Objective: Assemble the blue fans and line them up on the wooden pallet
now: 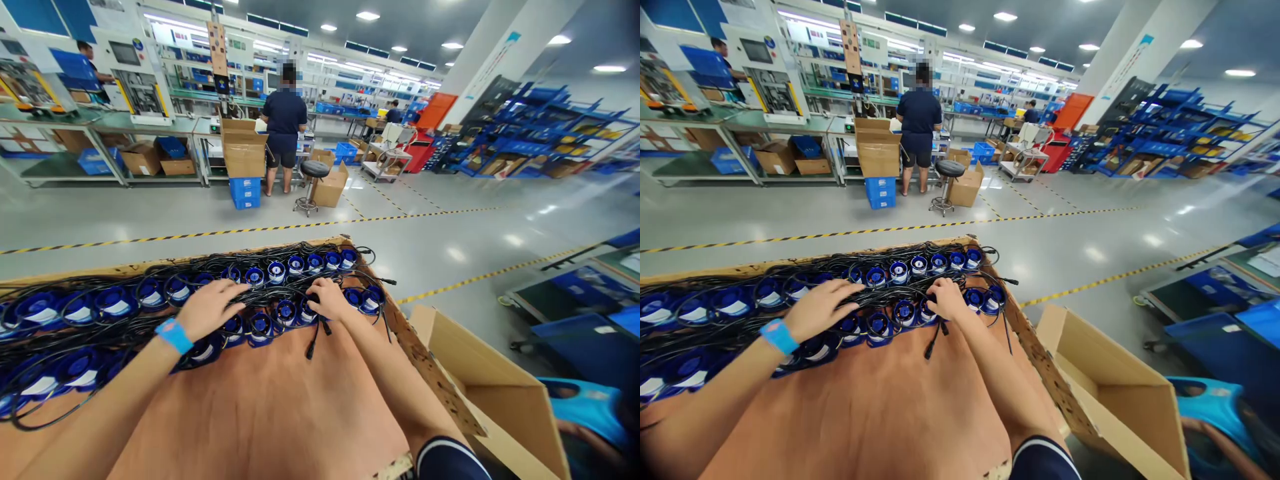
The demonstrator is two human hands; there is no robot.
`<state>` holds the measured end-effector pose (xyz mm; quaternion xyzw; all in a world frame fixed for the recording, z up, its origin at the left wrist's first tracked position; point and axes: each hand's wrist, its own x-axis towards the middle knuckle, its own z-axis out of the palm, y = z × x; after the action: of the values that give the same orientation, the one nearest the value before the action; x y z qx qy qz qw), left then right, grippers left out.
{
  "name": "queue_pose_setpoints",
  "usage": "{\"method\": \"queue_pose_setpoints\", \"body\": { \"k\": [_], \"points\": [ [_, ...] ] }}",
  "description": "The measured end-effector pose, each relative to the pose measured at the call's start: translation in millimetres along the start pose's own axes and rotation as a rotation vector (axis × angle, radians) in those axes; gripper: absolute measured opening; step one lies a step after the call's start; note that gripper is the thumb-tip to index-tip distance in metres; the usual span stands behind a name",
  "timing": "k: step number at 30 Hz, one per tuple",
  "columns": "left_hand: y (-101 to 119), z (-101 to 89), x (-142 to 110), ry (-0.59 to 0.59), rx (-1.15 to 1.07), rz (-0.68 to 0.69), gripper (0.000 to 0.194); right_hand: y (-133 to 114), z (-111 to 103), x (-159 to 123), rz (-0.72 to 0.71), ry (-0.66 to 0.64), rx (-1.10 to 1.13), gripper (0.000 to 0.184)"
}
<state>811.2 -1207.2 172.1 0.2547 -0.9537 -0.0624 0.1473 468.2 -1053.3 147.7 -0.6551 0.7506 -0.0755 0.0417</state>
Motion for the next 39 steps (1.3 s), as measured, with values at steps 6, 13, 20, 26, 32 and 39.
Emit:
{"method": "queue_pose_setpoints", "body": {
  "k": [6, 13, 20, 26, 32, 39],
  "points": [
    [3, 55.0, 28, -0.182, -0.190, 0.128, 0.039, -25, -22, 10, 0.049, 0.095, 0.039, 0.032],
    [-20, 66.1, 44, -0.235, -0.281, -0.065, 0.043, 13, -48, -11, 0.065, 0.170, -0.048, 0.031],
    [-26, 62.3, 50, -0.282, -0.289, 0.007, 0.038, 63, 27, -294, 0.798, 0.849, 0.311, 0.050],
    [-1, 51.2, 35, 0.029, -0.178, -0.037, 0.029, 39, 147, -418, 0.868, 0.530, 0.742, 0.099],
    [171, 70.7, -27, -0.104, -0.623, 0.012, 0.032, 8, 173, -387, 0.992, 0.456, 0.882, 0.087],
    [317, 146.7, -94, -0.774, -1.082, 0.125, 0.078, -45, 92, -387, 0.966, 0.408, 1.014, 0.054]
  ]
}}
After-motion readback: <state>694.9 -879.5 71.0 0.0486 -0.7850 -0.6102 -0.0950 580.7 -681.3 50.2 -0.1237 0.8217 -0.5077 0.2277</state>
